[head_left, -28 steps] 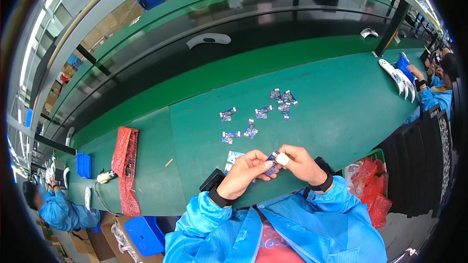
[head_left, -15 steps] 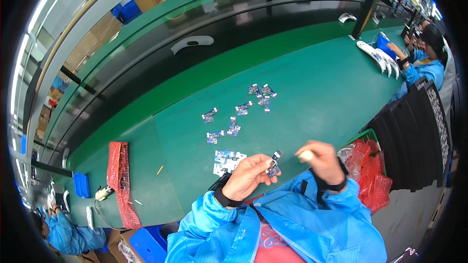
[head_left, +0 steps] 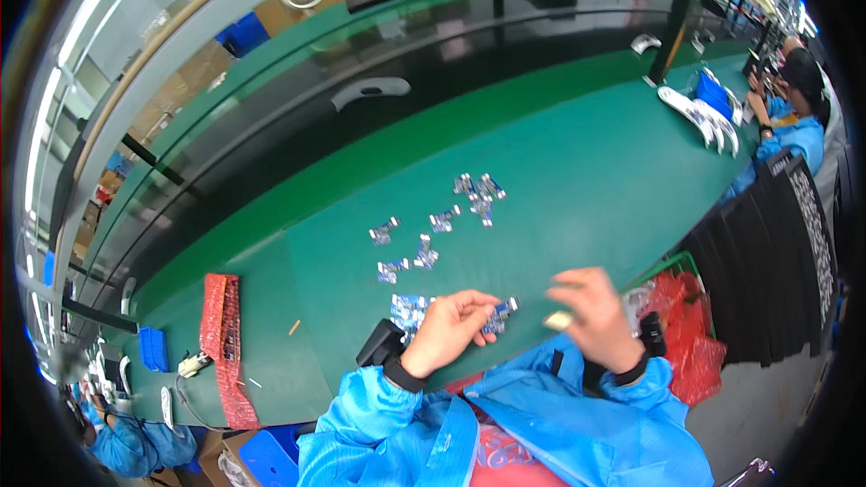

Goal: Assembling and inspecting small circuit board components at a factory workbench.

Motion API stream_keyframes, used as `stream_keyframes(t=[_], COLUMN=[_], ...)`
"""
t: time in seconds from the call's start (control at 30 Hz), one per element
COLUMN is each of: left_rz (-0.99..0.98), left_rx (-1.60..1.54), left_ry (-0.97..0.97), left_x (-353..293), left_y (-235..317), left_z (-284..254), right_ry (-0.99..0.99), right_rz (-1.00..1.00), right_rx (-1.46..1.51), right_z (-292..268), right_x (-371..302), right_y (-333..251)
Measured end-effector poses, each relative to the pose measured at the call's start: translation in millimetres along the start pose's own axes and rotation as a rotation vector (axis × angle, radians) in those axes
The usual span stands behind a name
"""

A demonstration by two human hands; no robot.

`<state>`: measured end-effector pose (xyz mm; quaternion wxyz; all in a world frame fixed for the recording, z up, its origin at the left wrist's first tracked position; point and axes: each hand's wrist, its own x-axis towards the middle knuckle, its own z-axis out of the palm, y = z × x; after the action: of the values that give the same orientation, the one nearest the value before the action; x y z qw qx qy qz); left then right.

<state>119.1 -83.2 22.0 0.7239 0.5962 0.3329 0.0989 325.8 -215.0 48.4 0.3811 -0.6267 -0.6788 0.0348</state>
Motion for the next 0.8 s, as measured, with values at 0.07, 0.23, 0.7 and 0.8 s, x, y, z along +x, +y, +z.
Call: stream_keyframes(t=[0.07,0.23,0.7,0.8], left_rz=[0.021,0.009,-0.136,-0.163], left_rx=[0.027,0.007,-0.427,-0.466], left_ry=[-0.001,-0.005,0.625,0.778], left_x=[0.6,0.0,347.5,410.0], left_y=[2.3,21.8,109.3,108.8], left_z=[-1.2,-23.4,-310.8,-312.8], right_ry=[-0.066,-0.158,0.027,0.010], right_rz=[-0.145,-0.244,0.148,0.180], right_rx=[0.106,0.299,0.520,0.511], right_z=[28.1,58.4,46.0,48.2], right_x=[23.5,48.4,80.8,83.0], right_y=[-5.6,12.6,58.4,69.5])
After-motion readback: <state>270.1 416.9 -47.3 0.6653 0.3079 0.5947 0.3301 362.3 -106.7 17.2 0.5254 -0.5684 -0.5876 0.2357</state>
